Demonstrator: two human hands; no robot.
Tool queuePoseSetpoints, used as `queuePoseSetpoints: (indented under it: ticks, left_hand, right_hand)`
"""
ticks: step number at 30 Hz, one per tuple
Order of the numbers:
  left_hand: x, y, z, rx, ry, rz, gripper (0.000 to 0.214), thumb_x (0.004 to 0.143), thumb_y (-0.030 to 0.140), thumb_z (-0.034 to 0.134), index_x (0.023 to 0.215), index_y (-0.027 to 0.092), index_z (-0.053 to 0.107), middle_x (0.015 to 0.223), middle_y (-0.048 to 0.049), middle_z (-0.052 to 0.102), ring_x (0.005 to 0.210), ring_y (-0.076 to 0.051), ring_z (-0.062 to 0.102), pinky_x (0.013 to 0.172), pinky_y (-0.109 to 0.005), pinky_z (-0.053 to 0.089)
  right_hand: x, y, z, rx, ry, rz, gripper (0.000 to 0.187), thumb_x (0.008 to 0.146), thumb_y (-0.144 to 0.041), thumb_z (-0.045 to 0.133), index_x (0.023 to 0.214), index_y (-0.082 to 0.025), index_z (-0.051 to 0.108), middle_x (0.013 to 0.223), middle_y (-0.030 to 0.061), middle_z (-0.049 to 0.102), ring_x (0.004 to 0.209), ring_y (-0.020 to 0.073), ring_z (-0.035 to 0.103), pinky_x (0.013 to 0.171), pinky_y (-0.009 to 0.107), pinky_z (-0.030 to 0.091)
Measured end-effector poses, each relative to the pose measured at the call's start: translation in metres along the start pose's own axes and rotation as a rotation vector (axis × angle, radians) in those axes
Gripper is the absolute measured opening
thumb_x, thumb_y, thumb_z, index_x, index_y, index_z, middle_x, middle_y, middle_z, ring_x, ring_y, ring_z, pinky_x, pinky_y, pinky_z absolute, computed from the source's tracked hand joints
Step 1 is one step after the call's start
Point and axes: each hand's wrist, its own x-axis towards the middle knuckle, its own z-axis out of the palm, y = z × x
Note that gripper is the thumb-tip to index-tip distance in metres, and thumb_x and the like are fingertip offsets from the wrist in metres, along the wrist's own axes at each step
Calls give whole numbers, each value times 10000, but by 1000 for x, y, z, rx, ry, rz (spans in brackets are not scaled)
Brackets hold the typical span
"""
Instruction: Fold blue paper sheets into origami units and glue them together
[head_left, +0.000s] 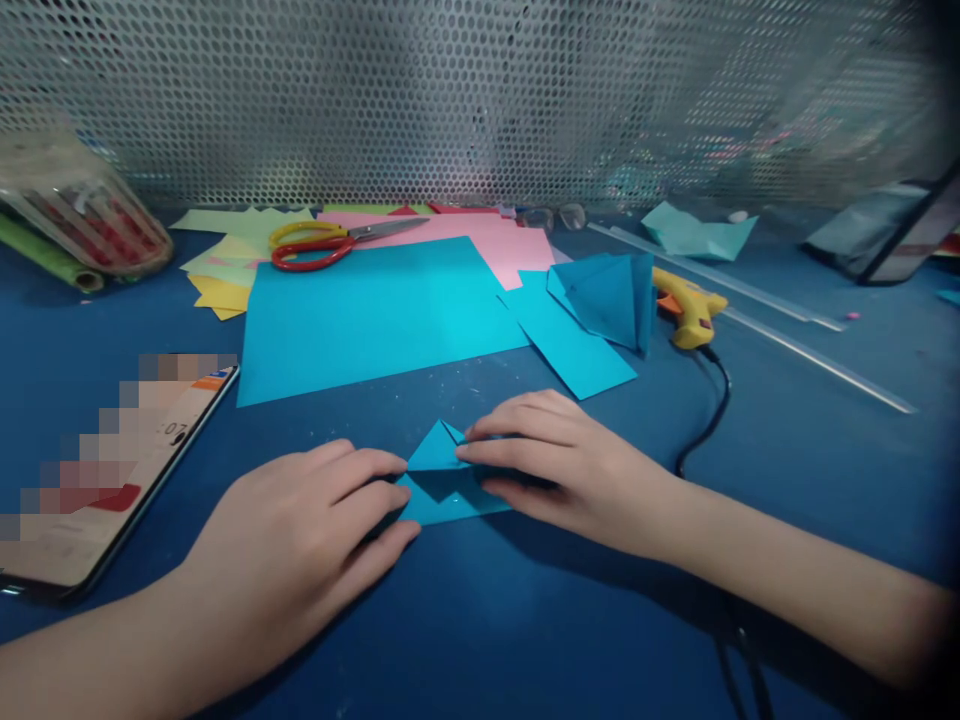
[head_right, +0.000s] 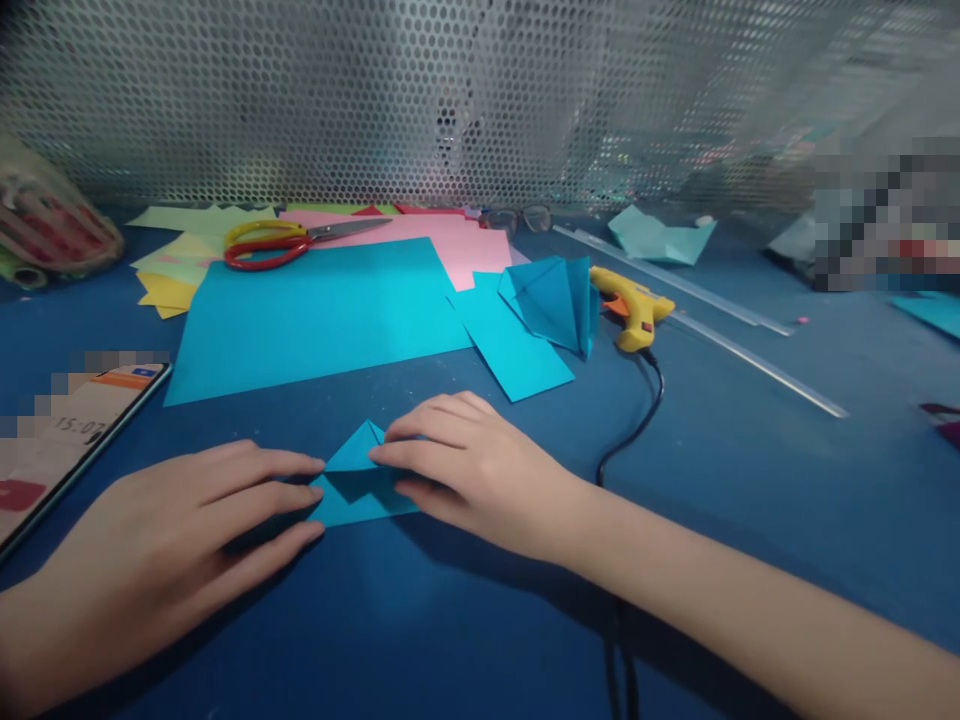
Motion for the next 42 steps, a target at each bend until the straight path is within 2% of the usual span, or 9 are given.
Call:
queuePoseSetpoints:
  ticks: [6, 10, 15, 19, 23, 28, 32, 36, 42]
  left_hand:
    - [4, -2, 1, -95, -42, -42, 327, 1073, 296, 418, 967, 210, 716, 1055, -36, 778, 885, -225, 737, 742, -380, 597]
    - [2, -1, 3, -137, -50, -44, 266, 1078, 294, 409, 1143, 205, 652, 1111, -32, 759, 980, -206, 715, 848, -351, 567]
    - [3, -1, 8, -114, -91, -36, 340, 1091, 295, 354, 1324, 170, 567, 1119, -48, 746, 995, -205, 700, 829, -332, 556]
    - [4, -1, 10, -119, -83, 50, 329, 1066, 187, 381, 1271, 171, 638, 1135, -79, 729, 1025, -227, 679, 861, -366, 557]
    - [1, -3, 11, -160, -107, 62, 324, 1063, 178, 394, 1272, 174, 641, 1209, -82, 716, 1120, -237, 650, 909, -383, 552]
    - [0, -5, 12, -131, -119, 105, 365, 1073, 163, 342, 1303, 205, 622, 1306, -61, 700, 1193, -225, 638, 924, -378, 552]
    - [5, -4, 12, -82, -106, 161, 413, 1077, 147, 296, 1278, 226, 648, 1293, -54, 719, 1166, -230, 670, 894, -382, 570]
    - [7, -2, 12, -54, -95, 164, 438, 1079, 140, 271, 1252, 215, 667, 1268, -50, 735, 1133, -234, 693, 867, -384, 573]
    - [0, -3, 13, 2, -131, 204, 426, 1069, 120, 277, 1326, 176, 612, 1323, -55, 708, 1166, -241, 670, 911, -397, 515]
  right_hand:
    - [-2, 7, -1, 62, 32, 17, 187, 997, -191, 617, 1161, -118, 669, 1036, 120, 731, 989, 201, 672, 888, 350, 532]
    - [-2, 10, 1, 120, 29, -6, 145, 986, -145, 617, 1114, -124, 683, 1015, 113, 728, 971, 195, 665, 877, 347, 541]
    - [-2, 11, 0, 144, 32, -43, 136, 1008, -142, 580, 1092, -131, 687, 1008, 113, 718, 969, 185, 645, 871, 339, 559]
    - [-3, 12, 0, 123, -5, -101, 210, 1054, -137, 482, 1126, -104, 677, 1015, 119, 724, 993, 183, 621, 891, 334, 549]
    - [-6, 13, 2, 92, 2, -154, 303, 1092, -149, 372, 1152, -106, 666, 1061, 118, 728, 1038, 182, 603, 944, 342, 510]
    - [-8, 12, 2, 32, -19, -174, 334, 1111, -165, 327, 1171, -122, 653, 1144, 109, 737, 1124, 178, 620, 927, 335, 473]
    - [-5, 8, -2, -19, -43, -217, 372, 1119, -163, 294, 1175, -107, 657, 1174, 106, 748, 1122, 175, 645, 893, 330, 484]
    - [-1, 6, -6, -49, -70, -229, 405, 1119, -160, 281, 1160, -87, 678, 1163, 107, 759, 1105, 189, 660, 889, 331, 507]
    - [0, 5, -6, -56, -54, -239, 411, 1114, -152, 292, 1134, -56, 691, 1145, 117, 768, 1074, 207, 675, 873, 338, 527]
